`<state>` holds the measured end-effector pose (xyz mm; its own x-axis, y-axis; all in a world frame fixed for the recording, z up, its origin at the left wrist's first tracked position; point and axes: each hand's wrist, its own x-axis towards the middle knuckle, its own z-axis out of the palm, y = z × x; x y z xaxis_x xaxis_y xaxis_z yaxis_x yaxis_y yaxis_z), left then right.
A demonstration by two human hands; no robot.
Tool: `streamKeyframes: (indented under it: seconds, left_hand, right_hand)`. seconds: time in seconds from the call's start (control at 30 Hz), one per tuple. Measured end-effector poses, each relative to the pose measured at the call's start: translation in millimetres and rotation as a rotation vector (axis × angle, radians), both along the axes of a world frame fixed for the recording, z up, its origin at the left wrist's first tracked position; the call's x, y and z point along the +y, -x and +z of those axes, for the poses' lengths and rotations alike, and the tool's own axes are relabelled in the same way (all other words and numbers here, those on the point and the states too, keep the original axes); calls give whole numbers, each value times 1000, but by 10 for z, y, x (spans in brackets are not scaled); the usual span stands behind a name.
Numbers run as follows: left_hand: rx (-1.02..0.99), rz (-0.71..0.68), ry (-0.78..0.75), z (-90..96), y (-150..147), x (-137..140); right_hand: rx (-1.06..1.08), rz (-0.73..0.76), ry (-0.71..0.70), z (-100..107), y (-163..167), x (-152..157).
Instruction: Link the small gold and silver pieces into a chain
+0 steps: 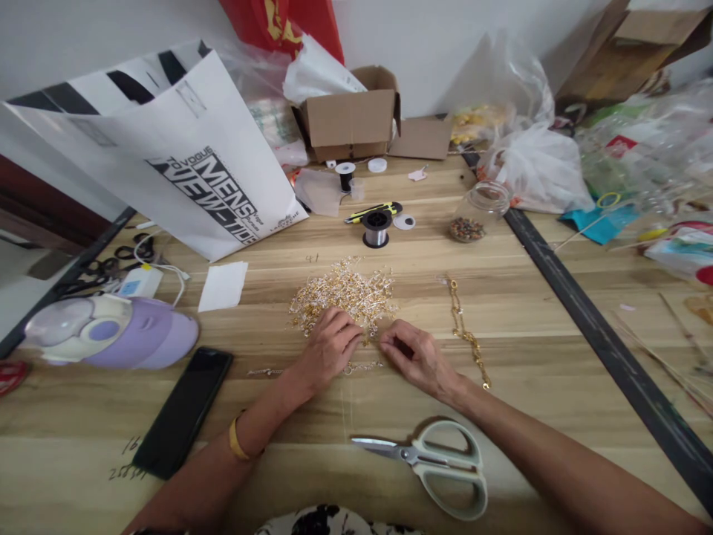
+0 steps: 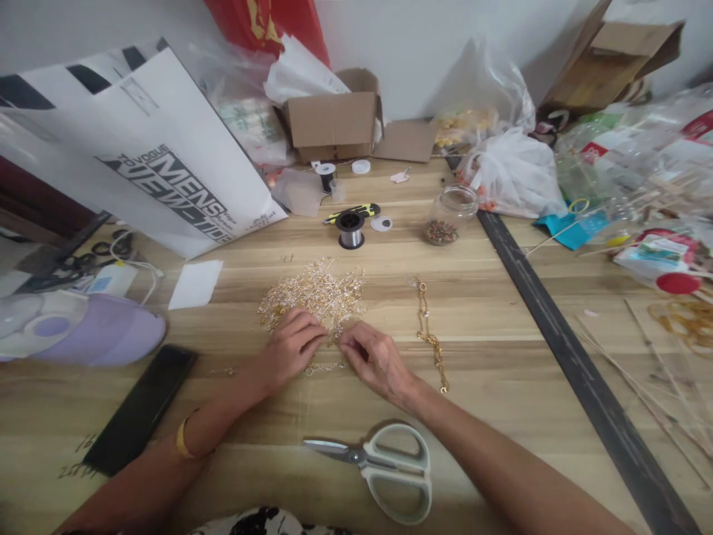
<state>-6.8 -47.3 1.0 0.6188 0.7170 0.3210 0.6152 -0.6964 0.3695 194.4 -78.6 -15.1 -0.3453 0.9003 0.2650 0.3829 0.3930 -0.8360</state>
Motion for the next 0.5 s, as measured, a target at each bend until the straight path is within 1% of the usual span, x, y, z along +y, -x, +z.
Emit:
streamKeyframes:
  seconds: [0.13, 0.3, 0.5]
  left_hand:
    - [42, -25, 16, -8, 15, 38]
    - [111, -48, 41, 36, 15, 53]
    - [215, -69, 13, 87, -13, 69]
  right_hand:
    - [28, -10, 21, 14, -4, 13]
    - [32, -10, 40, 1, -7, 18]
    - [57, -17, 38, -11, -10, 17]
